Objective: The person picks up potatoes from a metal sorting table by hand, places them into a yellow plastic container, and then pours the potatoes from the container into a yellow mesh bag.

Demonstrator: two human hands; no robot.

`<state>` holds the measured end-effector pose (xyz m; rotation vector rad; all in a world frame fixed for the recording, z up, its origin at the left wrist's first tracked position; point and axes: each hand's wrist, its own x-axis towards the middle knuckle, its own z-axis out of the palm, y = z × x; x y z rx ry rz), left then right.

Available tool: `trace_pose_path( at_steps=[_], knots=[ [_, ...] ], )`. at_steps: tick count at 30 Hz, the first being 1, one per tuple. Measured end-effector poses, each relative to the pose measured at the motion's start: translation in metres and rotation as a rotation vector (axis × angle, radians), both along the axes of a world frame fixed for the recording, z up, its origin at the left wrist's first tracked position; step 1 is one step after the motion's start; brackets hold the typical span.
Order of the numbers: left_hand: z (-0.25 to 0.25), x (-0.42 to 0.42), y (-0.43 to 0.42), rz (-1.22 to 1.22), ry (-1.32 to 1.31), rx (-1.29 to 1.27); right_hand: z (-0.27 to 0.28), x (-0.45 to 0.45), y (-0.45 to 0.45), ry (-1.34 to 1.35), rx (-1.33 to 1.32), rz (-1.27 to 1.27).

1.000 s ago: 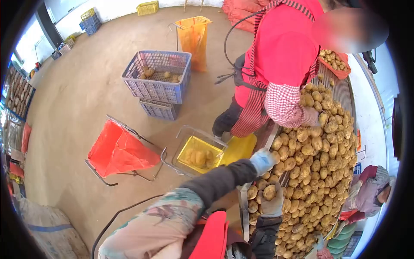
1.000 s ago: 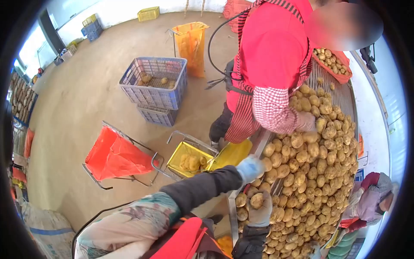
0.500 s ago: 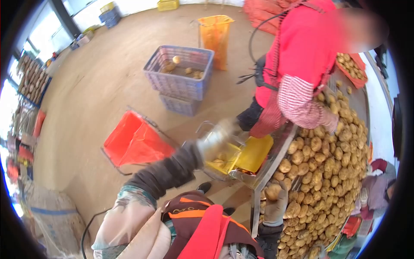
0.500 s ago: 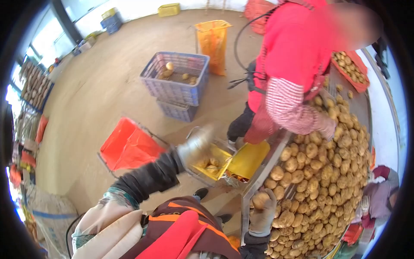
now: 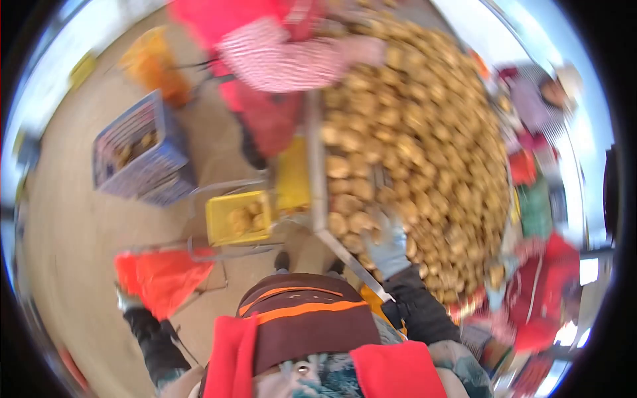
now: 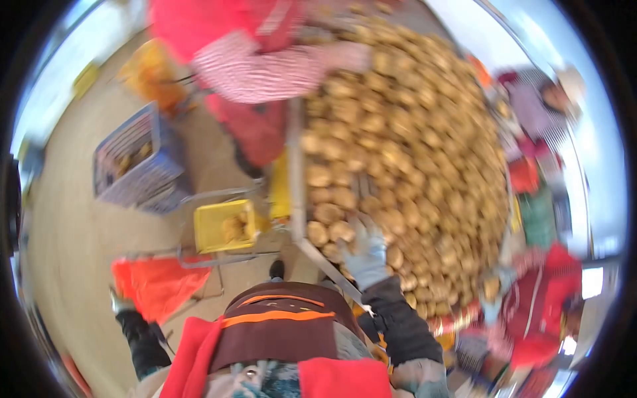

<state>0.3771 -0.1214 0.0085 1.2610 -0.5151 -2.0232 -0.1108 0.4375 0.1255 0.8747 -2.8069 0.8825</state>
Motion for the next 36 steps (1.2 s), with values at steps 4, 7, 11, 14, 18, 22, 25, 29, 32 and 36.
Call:
trace_pose_path(
  at_steps=[4, 7, 11, 14, 18, 22, 25, 29, 32, 36],
  knots=[
    [0.000, -0.163, 0.033, -0.093, -1.254, -0.946, -0.023, 0.027, 0.053, 0.071, 0.361, -0.282],
    [0.054, -0.338, 0.183, -0.508, -0.673, -1.453, -0.053, 0.041, 0.107, 0.069, 0.508, -0.306],
    [0.099, -0.456, 0.333, -1.226, -0.217, -2.013, -0.051, 0.062, 0.157, 0.036, 0.407, -0.418],
    [0.132, -0.504, 0.437, -1.696, 0.127, -2.044, -0.063, 0.057, 0.178, 0.071, 0.186, -0.638],
    [0.088, -0.520, 0.516, -1.655, 0.334, -2.239, -0.021, -0.025, 0.171, 0.267, 0.185, -0.583],
    [0.072, -0.533, 0.550, -1.692, 0.262, -2.423, -0.054, -0.101, 0.180, 0.172, 0.550, -0.348],
    [0.086, -0.529, 0.549, -1.873, 0.361, -2.136, -0.030, -0.124, 0.183, -0.227, 0.650, -0.247],
    [0.089, -0.503, 0.534, -1.814, 0.479, -2.026, -0.028, -0.133, 0.192, -0.457, 0.628, -0.285],
    [0.097, -0.516, 0.532, -2.063, 0.323, -1.600, -0.041, -0.124, 0.194, -0.198, 0.709, -0.208],
    [0.080, -0.569, 0.514, -1.521, -0.040, -2.178, -0.009, -0.126, 0.204, -0.447, 0.571, -0.054]
  ],
)
